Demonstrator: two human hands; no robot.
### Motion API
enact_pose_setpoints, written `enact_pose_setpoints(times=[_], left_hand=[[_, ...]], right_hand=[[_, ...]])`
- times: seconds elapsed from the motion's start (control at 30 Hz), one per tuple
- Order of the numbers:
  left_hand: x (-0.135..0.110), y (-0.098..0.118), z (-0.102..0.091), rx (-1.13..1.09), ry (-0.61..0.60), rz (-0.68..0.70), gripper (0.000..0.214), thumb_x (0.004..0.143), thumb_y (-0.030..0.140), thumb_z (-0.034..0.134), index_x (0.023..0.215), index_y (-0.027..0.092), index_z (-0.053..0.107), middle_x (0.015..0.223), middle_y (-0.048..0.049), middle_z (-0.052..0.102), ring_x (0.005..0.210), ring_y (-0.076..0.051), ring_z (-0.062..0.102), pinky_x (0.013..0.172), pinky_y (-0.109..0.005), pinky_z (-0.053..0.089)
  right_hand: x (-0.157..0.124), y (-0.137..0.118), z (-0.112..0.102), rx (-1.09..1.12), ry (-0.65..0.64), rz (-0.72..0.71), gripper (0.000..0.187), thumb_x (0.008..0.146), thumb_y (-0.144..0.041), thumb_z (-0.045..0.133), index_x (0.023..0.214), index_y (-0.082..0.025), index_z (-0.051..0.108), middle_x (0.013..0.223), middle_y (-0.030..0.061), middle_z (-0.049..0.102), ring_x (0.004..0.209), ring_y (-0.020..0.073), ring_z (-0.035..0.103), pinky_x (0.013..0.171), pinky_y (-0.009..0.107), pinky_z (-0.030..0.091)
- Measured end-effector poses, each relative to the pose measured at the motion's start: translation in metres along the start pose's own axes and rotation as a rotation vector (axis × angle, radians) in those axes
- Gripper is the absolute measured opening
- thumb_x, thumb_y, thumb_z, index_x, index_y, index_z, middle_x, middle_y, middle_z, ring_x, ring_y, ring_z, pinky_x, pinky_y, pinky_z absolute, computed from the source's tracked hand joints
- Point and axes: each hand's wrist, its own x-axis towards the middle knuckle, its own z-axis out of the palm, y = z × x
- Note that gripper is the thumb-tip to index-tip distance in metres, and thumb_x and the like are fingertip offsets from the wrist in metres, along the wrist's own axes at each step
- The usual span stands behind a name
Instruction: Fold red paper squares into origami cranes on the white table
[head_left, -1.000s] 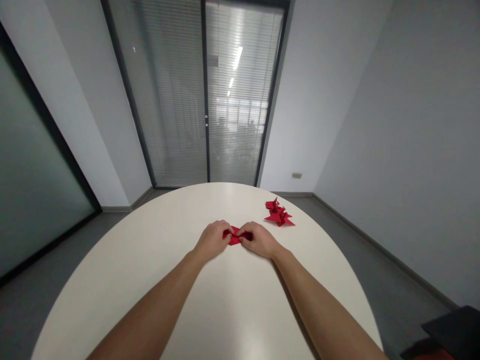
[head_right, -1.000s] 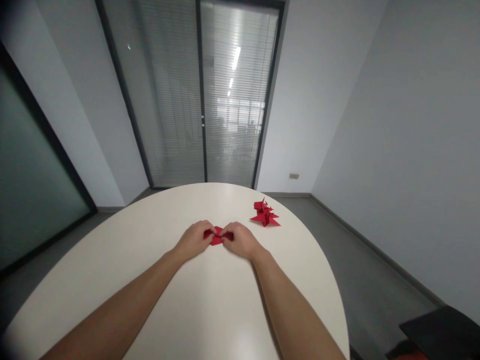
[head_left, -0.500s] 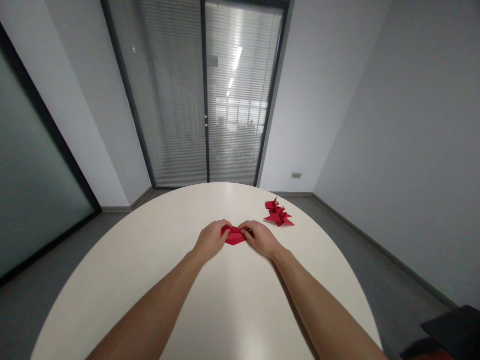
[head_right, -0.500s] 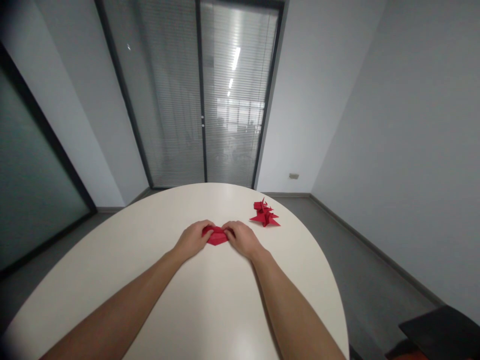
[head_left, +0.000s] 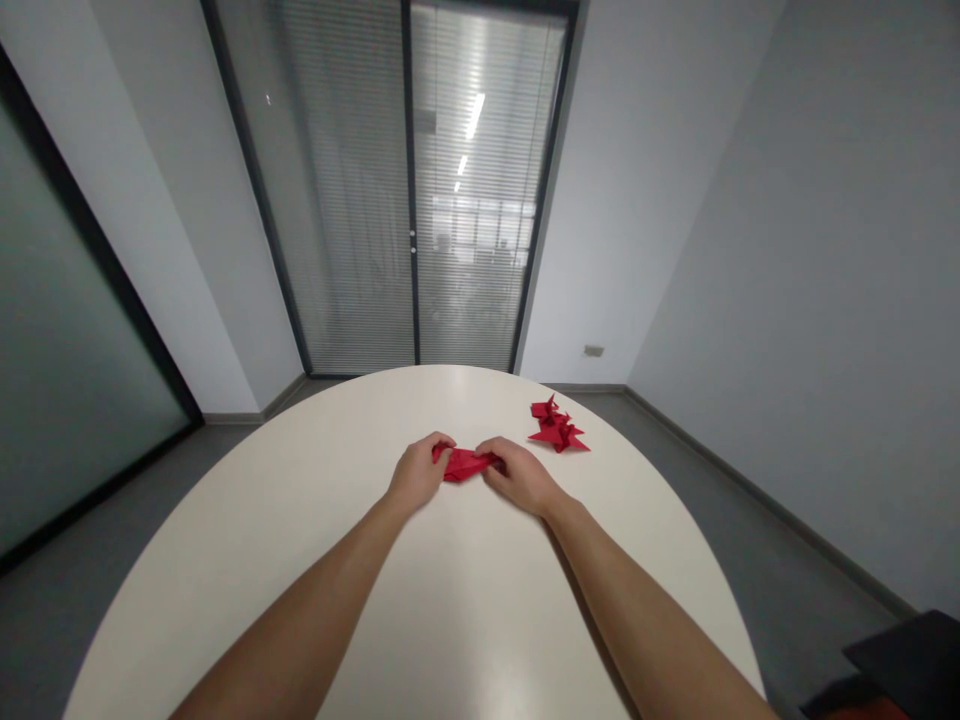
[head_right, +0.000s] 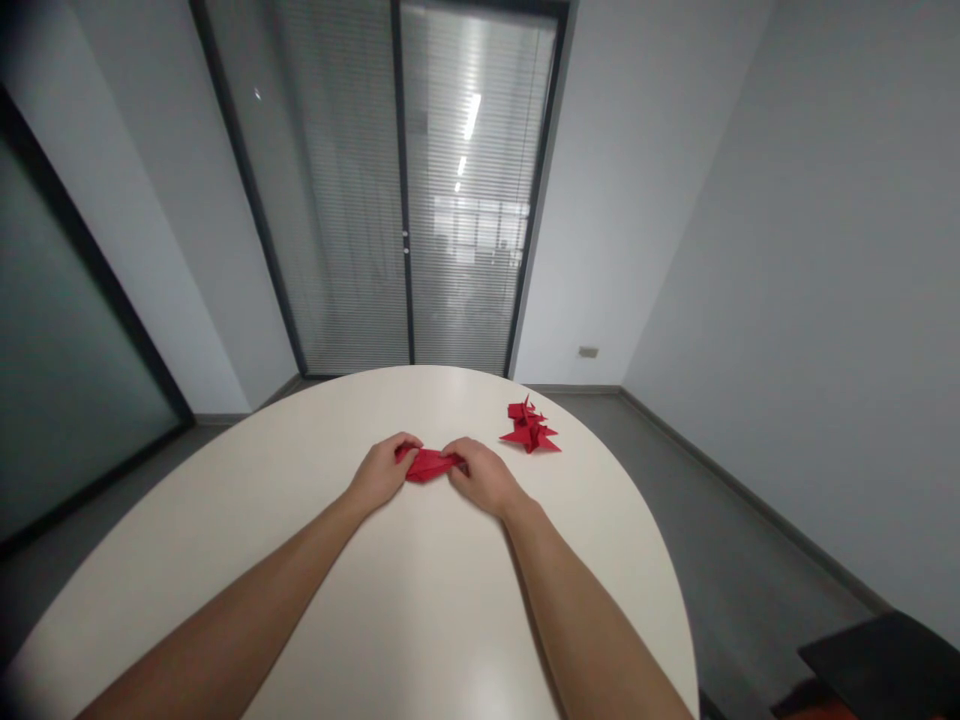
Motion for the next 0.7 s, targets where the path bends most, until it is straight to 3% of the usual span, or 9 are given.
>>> enact_pose_setpoints(times=[0.13,0.27,0.47,0.57,0.7], left_hand=[[-0.004,0.011,-0.003,0.035,0.004,0.098,0.020,0.095,0.026,0.053,0.096,0.020,0.071,0.100,-0.0048,0.075,0.094,-0.020,0.068,0.089,-0.032,0.051],[-0.012,0.023,-0.006,0.137,-0.004,0.241,0.024,0.093,0.037,0.059,0.108,0.021,0.071,0.110,-0.0060,0.074,0.102,-0.022,0.067,0.095,-0.035,0.051],[-0.016,0.027,-0.010,0.244,-0.043,0.407,0.040,0.086,0.035,0.071,0.124,0.021,0.066,0.119,-0.0079,0.073,0.108,-0.024,0.067,0.098,-0.038,0.051],[-0.015,0.026,-0.009,0.311,-0.072,0.406,0.028,0.091,0.027,0.064,0.119,0.023,0.068,0.114,-0.0059,0.074,0.104,-0.023,0.068,0.095,-0.036,0.051],[-0.014,0.023,-0.010,0.346,-0.069,0.291,0.022,0.095,0.020,0.055,0.108,0.025,0.071,0.107,-0.0019,0.076,0.097,-0.020,0.069,0.086,-0.030,0.052]], right_hand=[[0.001,0.000,-0.002,0.016,0.039,0.063,0.027,0.088,-0.010,0.056,0.108,-0.020,0.070,0.109,0.0072,0.074,0.097,0.0211,0.066,0.087,0.033,0.050],[0.002,0.001,-0.003,0.040,0.097,0.119,0.023,0.090,-0.013,0.057,0.107,-0.020,0.071,0.108,0.0066,0.075,0.096,0.0216,0.067,0.087,0.033,0.050],[0.004,0.004,-0.001,0.140,0.152,0.131,0.020,0.093,-0.018,0.056,0.104,-0.020,0.072,0.106,0.0073,0.076,0.096,0.0213,0.069,0.089,0.034,0.051],[0.004,0.005,0.001,0.166,0.144,0.137,0.020,0.093,-0.021,0.056,0.104,-0.019,0.073,0.105,0.0078,0.076,0.096,0.0218,0.069,0.090,0.035,0.051],[0.004,0.003,0.001,0.208,0.137,0.141,0.018,0.091,-0.026,0.063,0.104,-0.020,0.073,0.106,0.0081,0.076,0.098,0.0222,0.068,0.089,0.036,0.052]])
